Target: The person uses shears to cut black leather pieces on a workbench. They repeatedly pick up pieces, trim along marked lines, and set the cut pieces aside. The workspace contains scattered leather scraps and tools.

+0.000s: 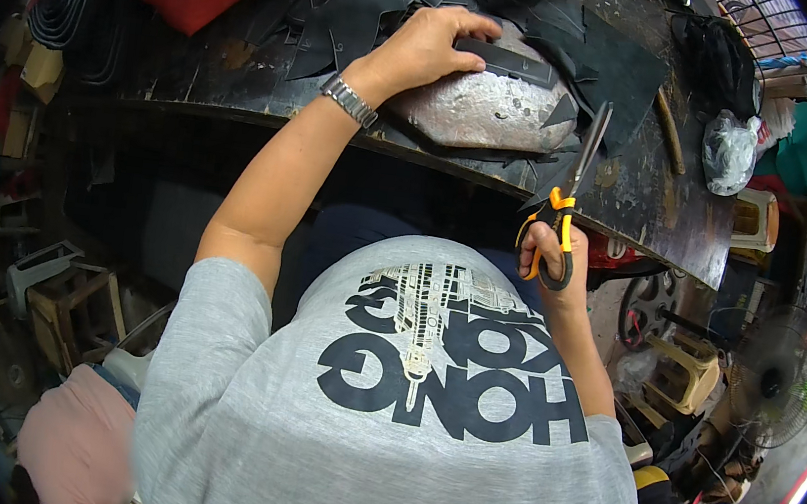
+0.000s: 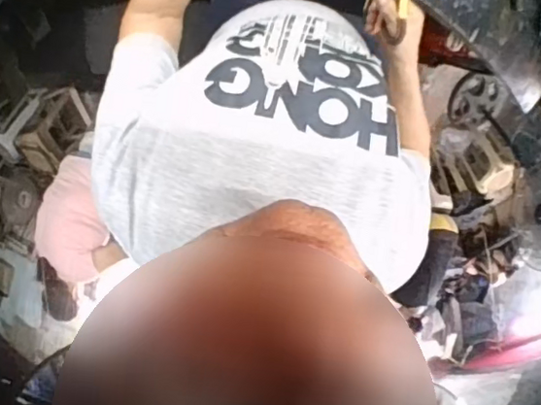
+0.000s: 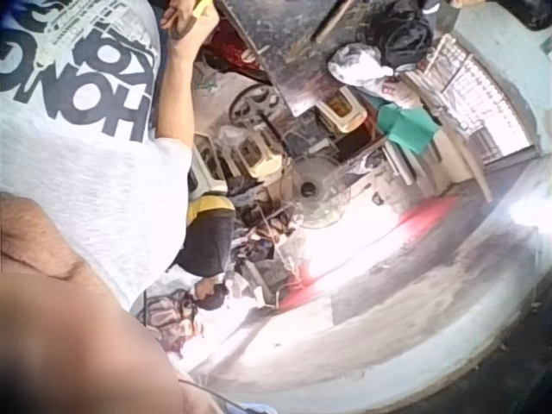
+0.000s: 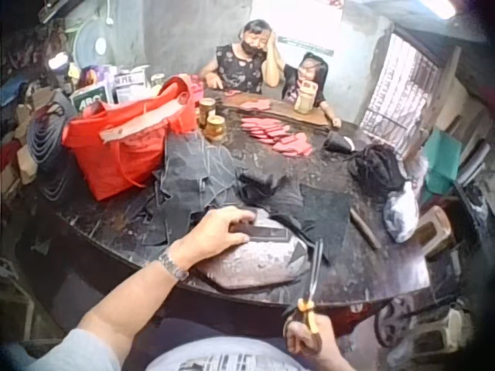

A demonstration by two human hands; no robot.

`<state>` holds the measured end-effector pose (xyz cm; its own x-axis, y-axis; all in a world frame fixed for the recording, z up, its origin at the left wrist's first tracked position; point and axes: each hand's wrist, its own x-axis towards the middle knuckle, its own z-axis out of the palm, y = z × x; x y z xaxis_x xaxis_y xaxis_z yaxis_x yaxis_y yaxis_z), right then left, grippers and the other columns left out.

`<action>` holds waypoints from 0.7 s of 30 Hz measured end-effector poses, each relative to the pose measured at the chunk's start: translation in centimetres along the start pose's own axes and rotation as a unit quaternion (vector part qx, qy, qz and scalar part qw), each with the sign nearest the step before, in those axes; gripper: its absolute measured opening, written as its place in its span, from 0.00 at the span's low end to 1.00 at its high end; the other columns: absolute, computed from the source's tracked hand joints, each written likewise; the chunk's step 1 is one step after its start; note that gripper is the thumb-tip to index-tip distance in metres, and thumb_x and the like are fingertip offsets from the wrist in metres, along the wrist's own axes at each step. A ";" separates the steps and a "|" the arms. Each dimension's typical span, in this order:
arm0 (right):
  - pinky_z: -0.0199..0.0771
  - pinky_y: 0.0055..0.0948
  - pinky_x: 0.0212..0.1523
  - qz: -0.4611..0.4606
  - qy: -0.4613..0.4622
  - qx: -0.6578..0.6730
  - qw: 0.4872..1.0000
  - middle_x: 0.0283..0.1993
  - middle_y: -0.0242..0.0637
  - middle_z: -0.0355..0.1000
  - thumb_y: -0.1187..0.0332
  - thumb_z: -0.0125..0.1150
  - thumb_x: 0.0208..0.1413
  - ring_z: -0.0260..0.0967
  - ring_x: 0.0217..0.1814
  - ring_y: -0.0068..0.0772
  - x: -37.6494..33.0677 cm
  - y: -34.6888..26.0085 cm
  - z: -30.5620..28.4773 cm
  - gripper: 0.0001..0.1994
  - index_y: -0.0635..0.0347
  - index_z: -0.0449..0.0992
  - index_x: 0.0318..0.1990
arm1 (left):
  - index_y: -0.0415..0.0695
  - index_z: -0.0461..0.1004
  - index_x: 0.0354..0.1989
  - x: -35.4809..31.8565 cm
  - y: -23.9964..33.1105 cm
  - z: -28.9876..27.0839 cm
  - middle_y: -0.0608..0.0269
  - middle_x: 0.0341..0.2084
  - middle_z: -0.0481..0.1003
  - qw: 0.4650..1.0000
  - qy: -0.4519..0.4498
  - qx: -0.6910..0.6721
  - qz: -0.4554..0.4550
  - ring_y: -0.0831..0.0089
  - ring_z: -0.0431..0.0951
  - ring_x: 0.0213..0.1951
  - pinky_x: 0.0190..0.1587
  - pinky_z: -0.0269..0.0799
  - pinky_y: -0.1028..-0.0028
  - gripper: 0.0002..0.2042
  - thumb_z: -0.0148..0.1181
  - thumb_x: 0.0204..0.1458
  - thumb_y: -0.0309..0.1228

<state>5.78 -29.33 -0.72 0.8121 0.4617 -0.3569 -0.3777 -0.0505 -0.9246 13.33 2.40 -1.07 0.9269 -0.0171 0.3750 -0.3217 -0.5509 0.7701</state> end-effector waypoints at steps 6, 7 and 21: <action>0.68 0.22 0.20 0.080 -0.079 -0.053 0.992 0.21 0.34 0.68 0.53 0.66 0.54 0.67 0.19 0.23 0.4 0.5 1.5 0.19 0.61 0.72 0.27 | 0.39 0.79 0.44 -1.7 3.1 -0.6 0.58 0.36 0.80 0.995 -0.075 0.037 -0.054 0.71 0.81 0.36 0.41 0.76 0.74 0.14 0.69 0.48 0.27; 0.68 0.22 0.21 0.082 -0.090 -0.061 0.991 0.21 0.34 0.68 0.53 0.66 0.54 0.67 0.19 0.24 0.5 0.6 1.8 0.19 0.61 0.72 0.27 | 0.39 0.78 0.47 -2.0 3.5 -0.4 0.59 0.35 0.80 0.994 -0.068 -0.015 -0.090 0.73 0.81 0.36 0.40 0.77 0.75 0.15 0.68 0.50 0.26; 0.75 0.25 0.33 0.107 -0.131 -0.044 0.985 0.29 0.37 0.71 0.45 0.60 0.56 0.71 0.30 0.26 0.6 0.7 1.0 0.26 0.65 0.72 0.37 | 0.40 0.72 0.58 -5.5 8.2 2.7 0.58 0.50 0.74 0.795 -0.066 -0.579 -0.168 0.73 0.80 0.45 0.49 0.79 0.77 0.18 0.55 0.59 0.21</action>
<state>5.53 -28.23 -1.47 0.5713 0.6442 -0.5086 -0.4775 -0.2431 -0.8443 6.10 -4.26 1.73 0.9856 -0.1614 0.0496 0.0569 0.5941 0.8024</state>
